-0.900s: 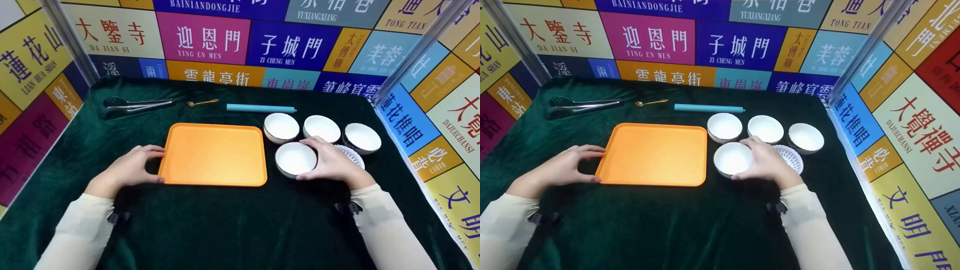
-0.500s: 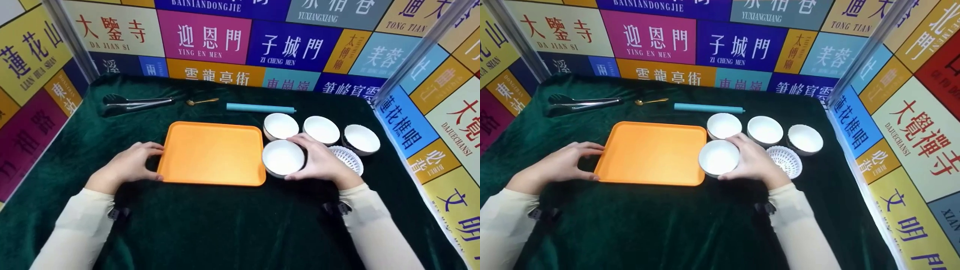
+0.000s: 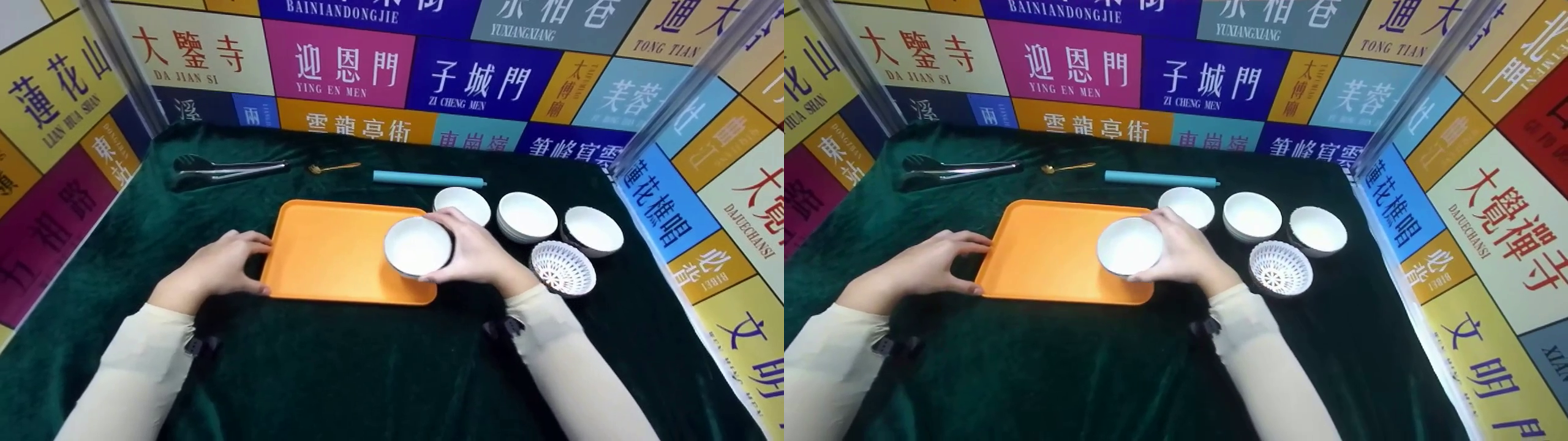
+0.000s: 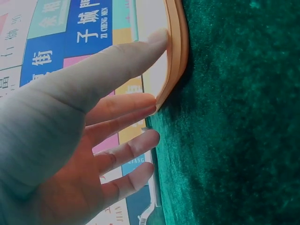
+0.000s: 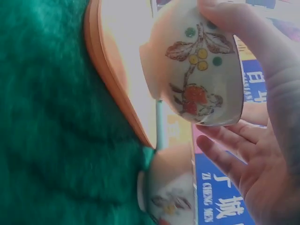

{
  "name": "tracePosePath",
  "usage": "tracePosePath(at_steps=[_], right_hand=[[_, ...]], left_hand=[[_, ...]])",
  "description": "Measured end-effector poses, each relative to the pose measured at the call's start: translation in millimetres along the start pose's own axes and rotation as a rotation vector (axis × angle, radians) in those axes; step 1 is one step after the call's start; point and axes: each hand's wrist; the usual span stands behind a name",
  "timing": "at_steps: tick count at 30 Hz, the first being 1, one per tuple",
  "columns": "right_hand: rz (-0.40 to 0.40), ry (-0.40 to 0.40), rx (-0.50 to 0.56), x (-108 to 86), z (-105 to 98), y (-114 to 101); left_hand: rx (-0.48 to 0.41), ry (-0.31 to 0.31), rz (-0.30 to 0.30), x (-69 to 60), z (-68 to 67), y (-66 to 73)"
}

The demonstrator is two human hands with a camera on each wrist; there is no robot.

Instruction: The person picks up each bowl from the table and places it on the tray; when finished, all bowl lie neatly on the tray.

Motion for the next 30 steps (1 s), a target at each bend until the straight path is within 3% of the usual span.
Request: tracePosePath(at_steps=[8, 17, 30], right_hand=[[0.009, -0.028, 0.021, 22.4, 33.4, -10.5], [0.037, 0.013, 0.003, 55.9, 69.1, -31.1], [0.109, 0.035, 0.075, 102.2, 122.3, -56.9]], left_hand=[[-0.007, -0.002, 0.016, -1.6, 2.1, -2.1], [0.005, 0.0, 0.022, -0.4, 0.0, -1.3], [0.028, -0.006, 0.012, 4.3, -1.1, 2.2]])
Point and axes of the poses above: each hand's wrist, its own x-axis towards the middle knuckle, its own z-axis out of the palm, y = z × x, and after that the axes turned 15 degrees about y, right-handed
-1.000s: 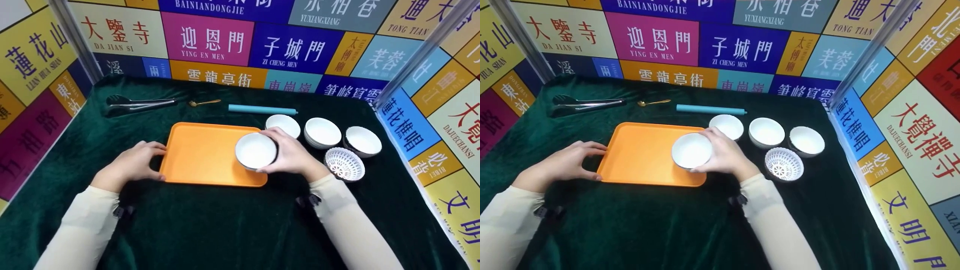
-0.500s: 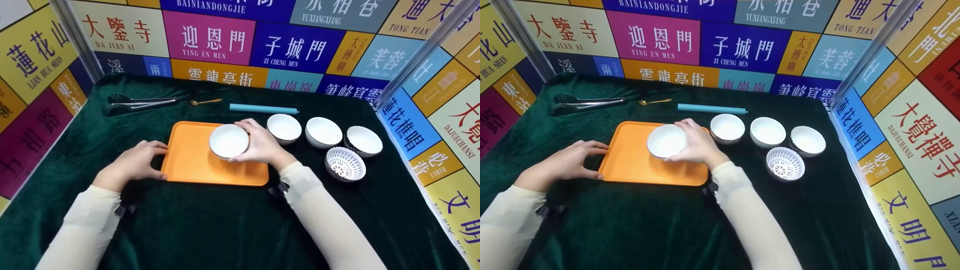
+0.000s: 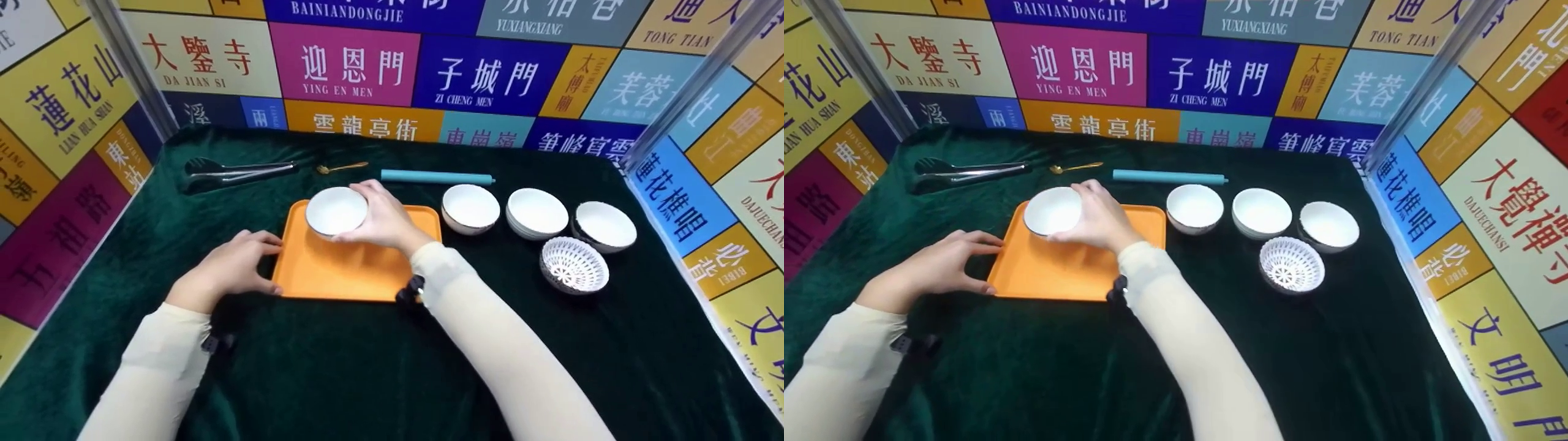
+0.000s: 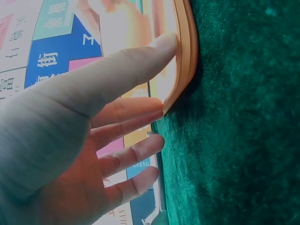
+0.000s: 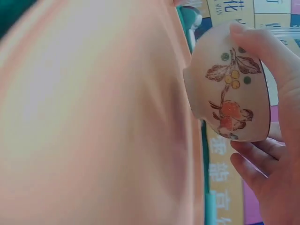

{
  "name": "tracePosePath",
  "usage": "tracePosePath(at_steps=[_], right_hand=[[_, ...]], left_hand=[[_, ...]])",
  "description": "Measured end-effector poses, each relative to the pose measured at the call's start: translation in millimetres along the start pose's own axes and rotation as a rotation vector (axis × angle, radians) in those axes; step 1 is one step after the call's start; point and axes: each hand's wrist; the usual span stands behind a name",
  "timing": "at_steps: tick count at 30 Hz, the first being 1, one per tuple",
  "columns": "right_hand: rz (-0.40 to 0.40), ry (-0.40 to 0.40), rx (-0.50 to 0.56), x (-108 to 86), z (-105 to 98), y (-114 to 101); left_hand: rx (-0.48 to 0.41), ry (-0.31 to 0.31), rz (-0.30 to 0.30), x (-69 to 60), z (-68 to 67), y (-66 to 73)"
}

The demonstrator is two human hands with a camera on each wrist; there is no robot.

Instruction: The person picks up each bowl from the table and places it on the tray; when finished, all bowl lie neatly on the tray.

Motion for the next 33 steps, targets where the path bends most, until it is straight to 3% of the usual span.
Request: tracePosePath(at_steps=[10, 18, 24, 33], right_hand=[[0.079, -0.063, 0.022, 16.4, 34.5, -16.0], [0.078, -0.103, 0.024, 16.5, 42.1, -25.2], [0.055, -0.126, -0.024, 3.2, 24.4, -20.2], [0.058, -0.103, -0.038, -25.2, -23.1, -3.7]], left_hand=[[-0.004, -0.008, -0.037, 5.6, 4.3, 0.4], [0.004, -0.02, -0.05, 3.5, 1.3, -0.6], [0.007, -0.023, -0.029, 6.8, 2.1, 3.0], [0.01, -0.022, -0.032, 0.6, 1.2, 1.4]])
Point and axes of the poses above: each hand's wrist, its own x-axis towards the middle knuckle, its own z-axis out of the palm, y = z × x, and after that the axes turned 15 degrees about y, right-handed
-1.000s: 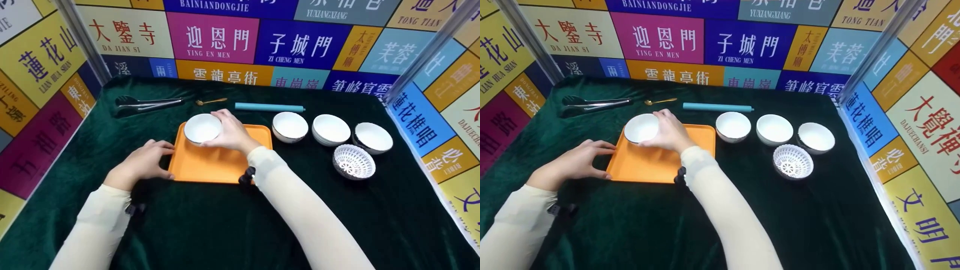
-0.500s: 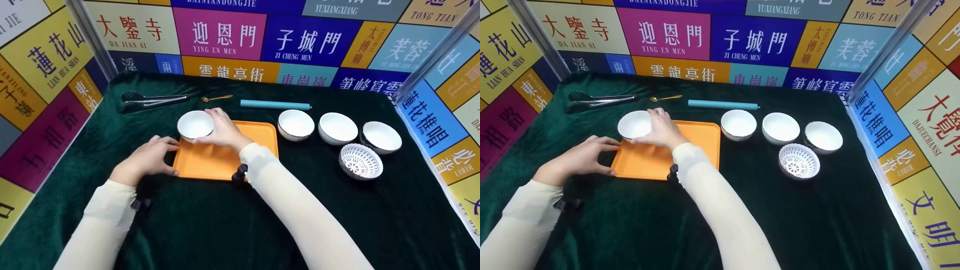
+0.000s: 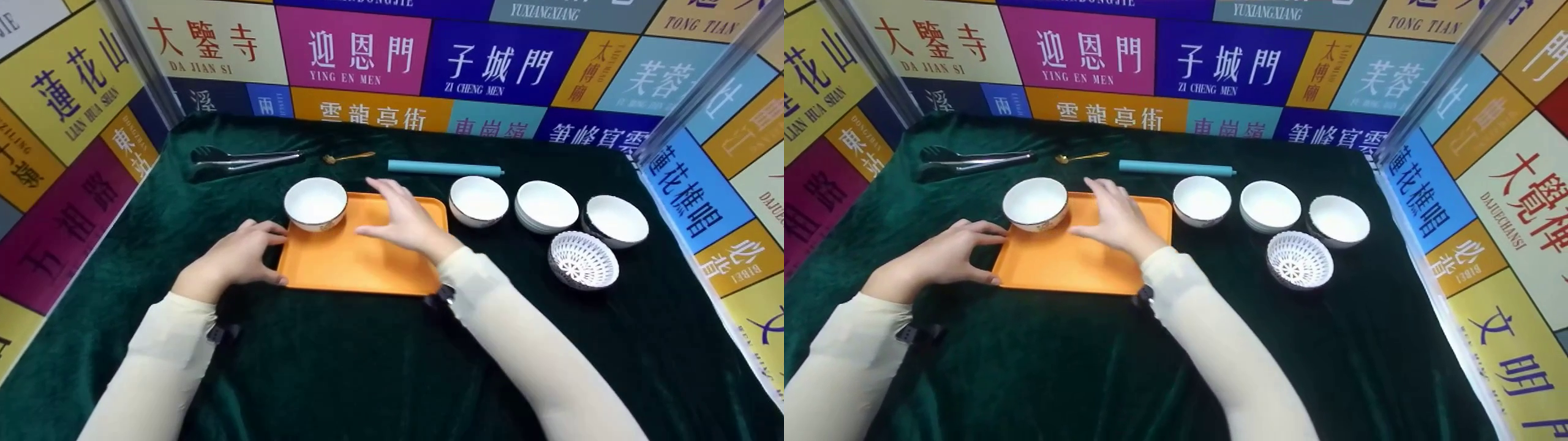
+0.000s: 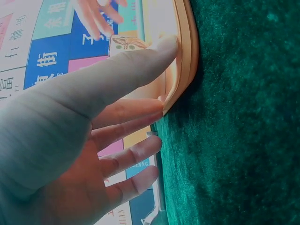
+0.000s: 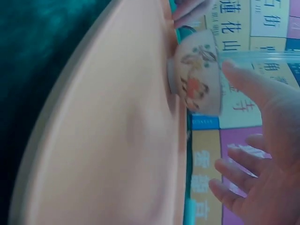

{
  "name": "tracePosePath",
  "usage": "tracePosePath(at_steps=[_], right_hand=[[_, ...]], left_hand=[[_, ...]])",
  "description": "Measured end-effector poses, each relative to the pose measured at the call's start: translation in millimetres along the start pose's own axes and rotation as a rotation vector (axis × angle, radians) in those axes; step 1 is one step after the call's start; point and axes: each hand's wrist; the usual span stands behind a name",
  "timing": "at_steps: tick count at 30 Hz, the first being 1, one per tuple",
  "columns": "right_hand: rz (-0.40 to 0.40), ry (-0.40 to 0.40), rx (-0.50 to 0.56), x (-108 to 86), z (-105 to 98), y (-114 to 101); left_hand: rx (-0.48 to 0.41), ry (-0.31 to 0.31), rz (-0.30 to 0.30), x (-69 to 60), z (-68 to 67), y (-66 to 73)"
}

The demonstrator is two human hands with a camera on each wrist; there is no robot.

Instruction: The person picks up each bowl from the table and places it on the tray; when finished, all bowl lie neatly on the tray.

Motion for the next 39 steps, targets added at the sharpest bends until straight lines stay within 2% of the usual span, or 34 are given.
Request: tracePosePath(at_steps=[4, 10, 21, 29, 39], right_hand=[[-0.019, 0.034, -0.003, -15.9, -16.9, 15.2], [-0.087, 0.081, -0.067, -39.5, -36.6, 36.5], [-0.119, 0.119, -0.187, -81.3, -76.3, 65.4], [-0.099, 0.16, -0.214, -104.3, -106.8, 85.7], [-0.08, 0.218, -0.174, -123.7, -145.4, 110.2]], left_hand=[[0.0, -0.01, -0.011, -1.6, 0.0, -1.5], [0.001, -0.012, -0.011, -3.7, 0.7, -2.4], [0.005, -0.018, -0.018, -2.4, -0.9, -0.2], [-0.003, -0.02, -0.015, -0.4, -0.5, -0.8], [-0.008, -0.02, -0.014, 0.4, -0.9, 2.9]])
Point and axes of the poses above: each hand's wrist, its own x-axis towards the middle knuckle, its own z-axis out of the palm, y = z × x, and after that the axes turned 15 degrees about y, right-handed
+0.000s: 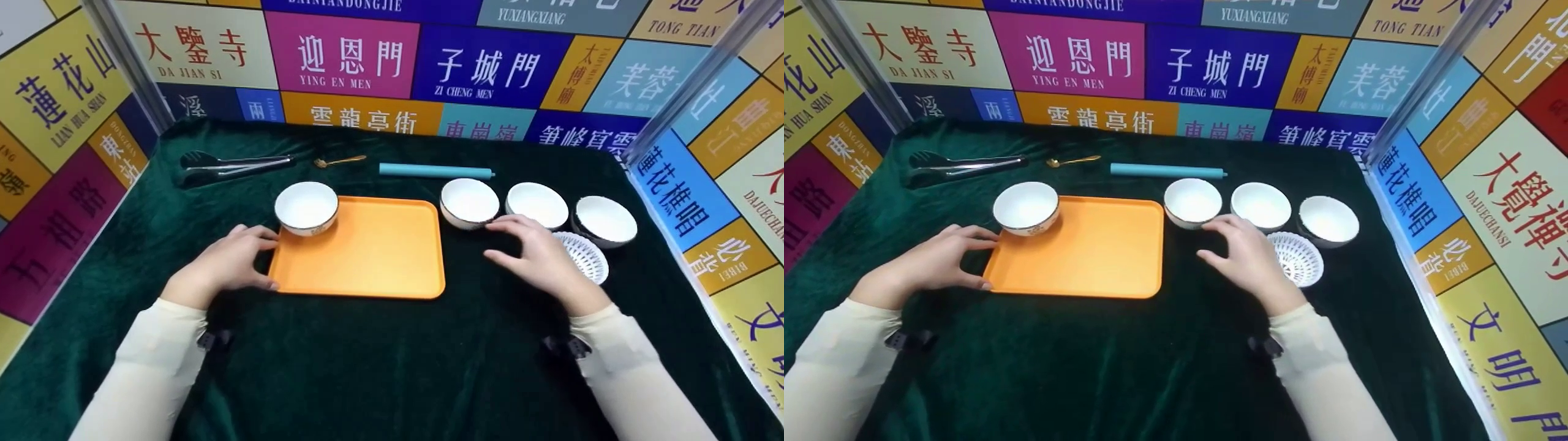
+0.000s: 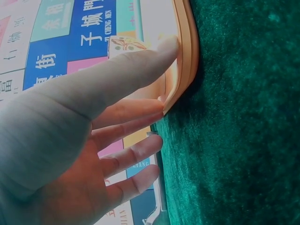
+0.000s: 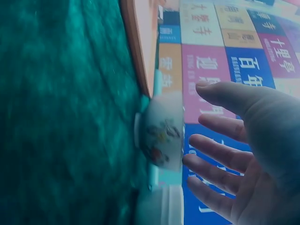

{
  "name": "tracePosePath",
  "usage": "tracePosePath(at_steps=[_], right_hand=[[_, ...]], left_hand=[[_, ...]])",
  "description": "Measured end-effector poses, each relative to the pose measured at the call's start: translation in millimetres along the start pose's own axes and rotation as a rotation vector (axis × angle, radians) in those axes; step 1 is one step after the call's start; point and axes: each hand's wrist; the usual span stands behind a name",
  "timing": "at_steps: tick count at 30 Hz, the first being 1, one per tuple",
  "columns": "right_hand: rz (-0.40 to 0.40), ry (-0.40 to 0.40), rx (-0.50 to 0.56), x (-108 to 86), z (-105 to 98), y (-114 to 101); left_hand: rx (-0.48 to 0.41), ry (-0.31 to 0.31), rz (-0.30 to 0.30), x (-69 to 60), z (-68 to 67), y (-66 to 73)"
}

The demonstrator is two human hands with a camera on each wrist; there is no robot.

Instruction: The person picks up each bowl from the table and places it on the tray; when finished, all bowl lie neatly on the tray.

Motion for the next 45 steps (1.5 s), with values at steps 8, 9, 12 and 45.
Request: tracePosePath(at_steps=[8, 9, 12, 45], right_hand=[[0.054, 0.015, -0.071, -14.0, -36.6, 22.8], [0.067, 0.009, -0.079, -15.3, -41.2, 25.8], [0.097, -0.007, -0.103, -18.7, -54.2, 33.8], [0.32, -0.146, -0.188, -55.5, -88.5, 84.7]], left_hand=[[-0.019, -0.006, -0.002, -0.8, 0.6, -1.4], [-0.02, -0.008, -0.001, -0.9, 0.1, -1.4], [-0.014, -0.006, 0.007, -0.6, -1.1, -1.2], [0.011, 0.007, -0.004, -0.6, -1.7, 2.6]])
Point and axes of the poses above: each hand's wrist, its own x-axis towards the middle knuckle, its own z-axis out of the palm, y = z × x, and after that the axes turned 15 degrees about y, right-handed
